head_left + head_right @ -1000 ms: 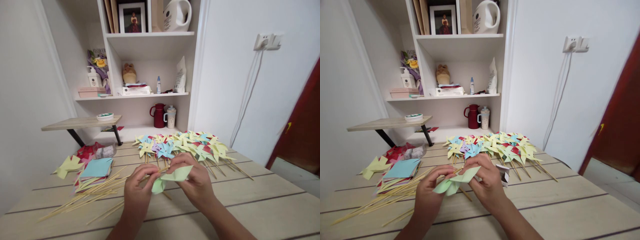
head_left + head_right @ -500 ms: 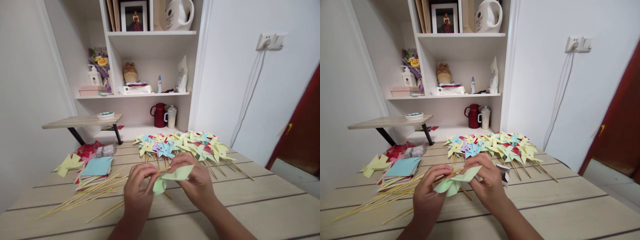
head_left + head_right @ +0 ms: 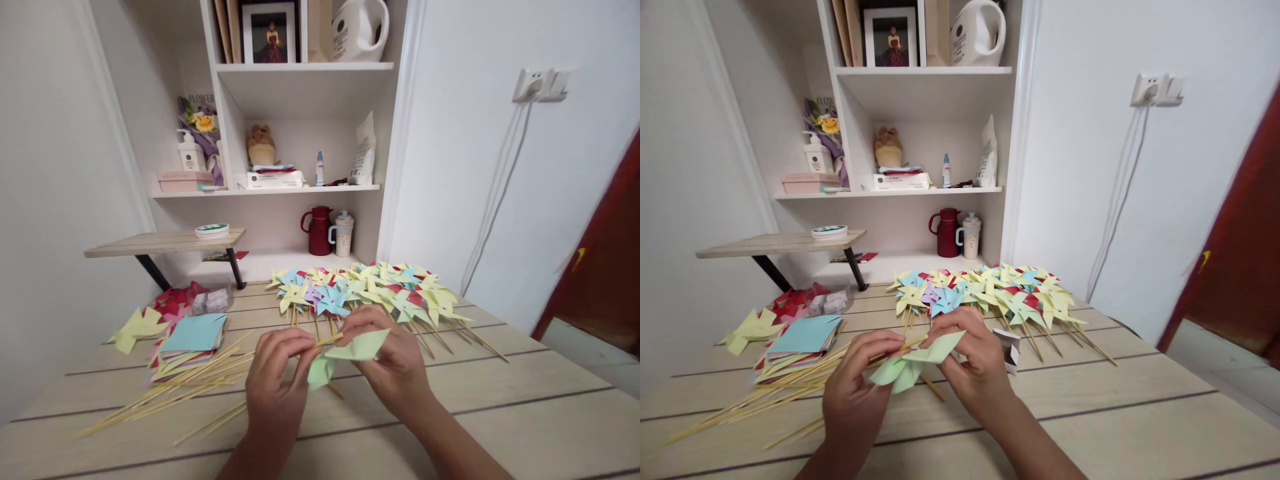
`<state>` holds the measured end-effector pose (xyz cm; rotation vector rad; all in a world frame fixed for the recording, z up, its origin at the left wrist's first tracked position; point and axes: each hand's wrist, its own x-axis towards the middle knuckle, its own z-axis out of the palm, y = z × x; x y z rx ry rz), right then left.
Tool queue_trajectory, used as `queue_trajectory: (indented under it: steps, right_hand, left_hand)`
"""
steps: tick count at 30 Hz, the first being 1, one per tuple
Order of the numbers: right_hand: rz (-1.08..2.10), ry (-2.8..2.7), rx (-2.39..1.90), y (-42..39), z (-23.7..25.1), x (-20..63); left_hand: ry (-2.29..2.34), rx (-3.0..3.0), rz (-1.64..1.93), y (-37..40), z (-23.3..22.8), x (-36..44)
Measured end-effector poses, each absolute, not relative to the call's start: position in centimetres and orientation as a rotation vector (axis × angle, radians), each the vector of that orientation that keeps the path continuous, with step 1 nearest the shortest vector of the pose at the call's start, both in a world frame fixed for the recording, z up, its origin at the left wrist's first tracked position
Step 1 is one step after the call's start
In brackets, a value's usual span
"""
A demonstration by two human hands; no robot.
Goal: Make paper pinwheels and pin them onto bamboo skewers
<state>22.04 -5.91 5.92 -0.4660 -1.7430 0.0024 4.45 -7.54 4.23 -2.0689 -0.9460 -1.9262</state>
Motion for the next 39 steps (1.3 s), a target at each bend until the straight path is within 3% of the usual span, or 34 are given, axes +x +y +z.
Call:
queue_trajectory:
  steps: [26, 39]
  right_hand:
    - [0.047, -1.726, -0.485, -6.0, 5.6, 21.9]
    - [-0.019, -1.668, -0.510, -5.9, 5.4, 21.5]
  left_hand:
    - [-0.676, -1.906, -1.356, -8.5, 5.3, 2.8]
    - [-0.628, -1.935, -1.357, -8.7, 5.8, 2.6]
